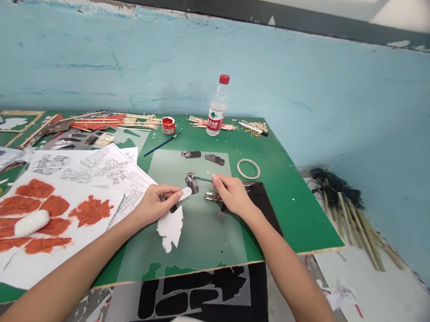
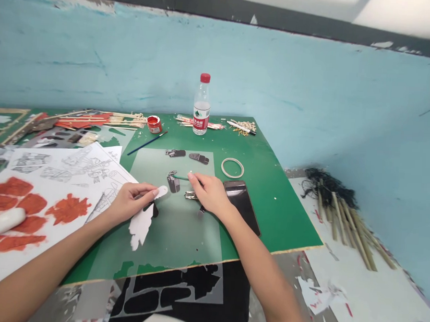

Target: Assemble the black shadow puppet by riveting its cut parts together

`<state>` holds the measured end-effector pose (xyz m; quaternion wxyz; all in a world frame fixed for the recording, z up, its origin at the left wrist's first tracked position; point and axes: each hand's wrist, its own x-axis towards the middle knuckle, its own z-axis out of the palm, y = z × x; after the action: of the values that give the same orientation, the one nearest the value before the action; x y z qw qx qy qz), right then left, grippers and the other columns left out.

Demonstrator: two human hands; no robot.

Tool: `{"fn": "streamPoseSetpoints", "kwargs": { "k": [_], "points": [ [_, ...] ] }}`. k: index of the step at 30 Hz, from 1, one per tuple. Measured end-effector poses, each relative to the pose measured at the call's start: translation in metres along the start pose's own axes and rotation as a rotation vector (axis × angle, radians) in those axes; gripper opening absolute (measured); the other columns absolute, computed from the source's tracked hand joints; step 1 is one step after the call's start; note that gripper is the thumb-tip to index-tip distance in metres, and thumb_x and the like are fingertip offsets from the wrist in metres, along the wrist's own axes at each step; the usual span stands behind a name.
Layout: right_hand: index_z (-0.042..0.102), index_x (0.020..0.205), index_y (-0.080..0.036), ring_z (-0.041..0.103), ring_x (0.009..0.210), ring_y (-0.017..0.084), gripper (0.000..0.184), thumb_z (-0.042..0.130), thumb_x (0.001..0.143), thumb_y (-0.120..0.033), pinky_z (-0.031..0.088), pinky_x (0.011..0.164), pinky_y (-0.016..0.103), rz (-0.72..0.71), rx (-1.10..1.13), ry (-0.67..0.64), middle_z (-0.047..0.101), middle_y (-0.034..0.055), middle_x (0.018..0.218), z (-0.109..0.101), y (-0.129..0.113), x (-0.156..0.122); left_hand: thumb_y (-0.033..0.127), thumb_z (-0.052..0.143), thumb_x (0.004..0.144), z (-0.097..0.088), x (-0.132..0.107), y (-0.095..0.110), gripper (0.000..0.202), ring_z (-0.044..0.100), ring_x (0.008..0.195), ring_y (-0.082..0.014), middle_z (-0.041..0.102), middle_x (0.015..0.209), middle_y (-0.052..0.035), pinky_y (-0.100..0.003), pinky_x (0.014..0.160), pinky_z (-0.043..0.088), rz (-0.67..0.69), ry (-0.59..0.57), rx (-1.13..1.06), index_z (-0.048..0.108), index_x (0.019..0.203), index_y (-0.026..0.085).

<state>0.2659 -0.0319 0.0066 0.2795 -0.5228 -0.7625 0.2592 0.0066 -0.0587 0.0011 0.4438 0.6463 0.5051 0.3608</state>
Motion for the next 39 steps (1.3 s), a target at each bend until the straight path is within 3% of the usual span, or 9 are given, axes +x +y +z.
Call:
{"fn": "streamPoseSetpoints", "kwargs": {
  "k": [4, 7, 12, 17, 20, 24, 29, 35, 39],
  "points": [
    [0.044, 0.07, -0.022, 0.045, 0.063, 0.015, 0.046, 0.041, 0.106, -0.049, 0.032, 0.062, 0.028, -0.052, -0.072, 0.03, 0.051, -0.001, 0.066, -0.002, 0.0, 0.001, 0.048, 0.068, 0.088, -0.002, 0.004, -0.007, 0.036, 0.047, 0.043, -0.0103, 0.062, 0.052, 0.0009, -0.02, 0.039, 0.033, -0.103, -0.018, -0.029, 0.081, 0.087, 0.014],
    [0.054, 0.077, -0.022, 0.051, 0.065, 0.015, 0.039, 0.046, 0.105, -0.047, 0.034, 0.063, 0.027, -0.09, -0.077, 0.01, 0.059, 0.0, 0.071, -0.004, 0.001, 0.0, 0.047, 0.066, 0.088, -0.004, 0.007, -0.011, 0.037, 0.046, 0.044, -0.0106, 0.061, 0.053, 0.0002, -0.02, 0.04, 0.032, -0.089, -0.015, 0.001, 0.081, 0.089, 0.014],
    [0.063, 0.078, -0.021, 0.052, 0.062, 0.014, 0.034, 0.054, 0.102, -0.043, 0.031, 0.062, 0.027, -0.187, -0.177, -0.029, 0.063, 0.0004, 0.069, -0.005, 0.005, -0.003, 0.043, 0.064, 0.089, -0.016, 0.011, -0.02, 0.034, 0.044, 0.047, -0.0106, 0.061, 0.055, -0.0008, -0.021, 0.042, 0.032, 0.002, -0.199, 0.111, 0.082, 0.087, 0.014],
    [0.063, 0.078, -0.021, 0.052, 0.061, 0.014, 0.033, 0.055, 0.101, -0.043, 0.032, 0.061, 0.028, -0.184, -0.195, -0.024, 0.065, 0.0013, 0.07, -0.003, 0.007, -0.002, 0.044, 0.065, 0.088, -0.021, 0.013, -0.023, 0.034, 0.04, 0.043, -0.0089, 0.058, 0.052, 0.0011, -0.02, 0.04, 0.028, -0.042, -0.203, 0.095, 0.081, 0.086, 0.014],
    [0.064, 0.081, -0.021, 0.055, 0.066, 0.016, 0.031, 0.055, 0.101, -0.043, 0.035, 0.064, 0.027, -0.201, -0.178, -0.022, 0.066, 0.0026, 0.074, -0.004, 0.009, -0.001, 0.046, 0.069, 0.084, -0.019, 0.012, -0.017, 0.035, 0.044, 0.041, -0.0095, 0.058, 0.05, 0.002, -0.019, 0.037, 0.03, -0.132, -0.164, 0.017, 0.081, 0.087, 0.014],
    [0.066, 0.088, -0.022, 0.062, 0.085, 0.021, 0.023, 0.06, 0.1, -0.041, 0.041, 0.073, 0.029, -0.236, -0.237, -0.063, 0.07, 0.0052, 0.085, -0.008, 0.02, 0.003, 0.05, 0.075, 0.079, -0.018, 0.013, -0.011, 0.037, 0.053, 0.044, -0.0119, 0.066, 0.056, 0.0, -0.02, 0.037, 0.036, -0.192, 0.073, -0.083, 0.08, 0.087, 0.014],
    [0.067, 0.092, -0.021, 0.061, 0.086, 0.022, 0.021, 0.058, 0.101, -0.038, 0.043, 0.075, 0.031, -0.136, -0.191, 0.082, 0.072, 0.0073, 0.092, -0.014, 0.027, 0.007, 0.046, 0.078, 0.077, -0.018, 0.017, -0.007, 0.034, 0.057, 0.047, -0.0132, 0.067, 0.057, -0.0011, -0.022, 0.039, 0.041, -0.193, 0.228, -0.128, 0.079, 0.085, 0.013],
    [0.065, 0.089, -0.022, 0.056, 0.069, 0.016, 0.028, 0.055, 0.101, -0.046, 0.038, 0.064, 0.028, -0.024, -0.001, -0.009, 0.068, 0.001, 0.079, -0.008, 0.014, 0.005, 0.056, 0.077, 0.077, -0.017, 0.016, -0.005, 0.044, 0.055, 0.045, -0.0133, 0.065, 0.057, -0.0013, -0.023, 0.038, 0.04, -0.196, 0.198, -0.118, 0.077, 0.088, 0.013],
    [0.064, 0.09, -0.022, 0.054, 0.067, 0.016, 0.031, 0.053, 0.101, -0.05, 0.038, 0.063, 0.028, -0.006, 0.048, 0.007, 0.067, 0.0008, 0.078, -0.006, 0.014, 0.005, 0.063, 0.071, 0.083, -0.015, 0.013, -0.01, 0.052, 0.06, 0.051, -0.0157, 0.069, 0.064, -0.0024, -0.024, 0.042, 0.044, -0.135, 0.083, -0.066, 0.075, 0.102, 0.015]
  ]
}}
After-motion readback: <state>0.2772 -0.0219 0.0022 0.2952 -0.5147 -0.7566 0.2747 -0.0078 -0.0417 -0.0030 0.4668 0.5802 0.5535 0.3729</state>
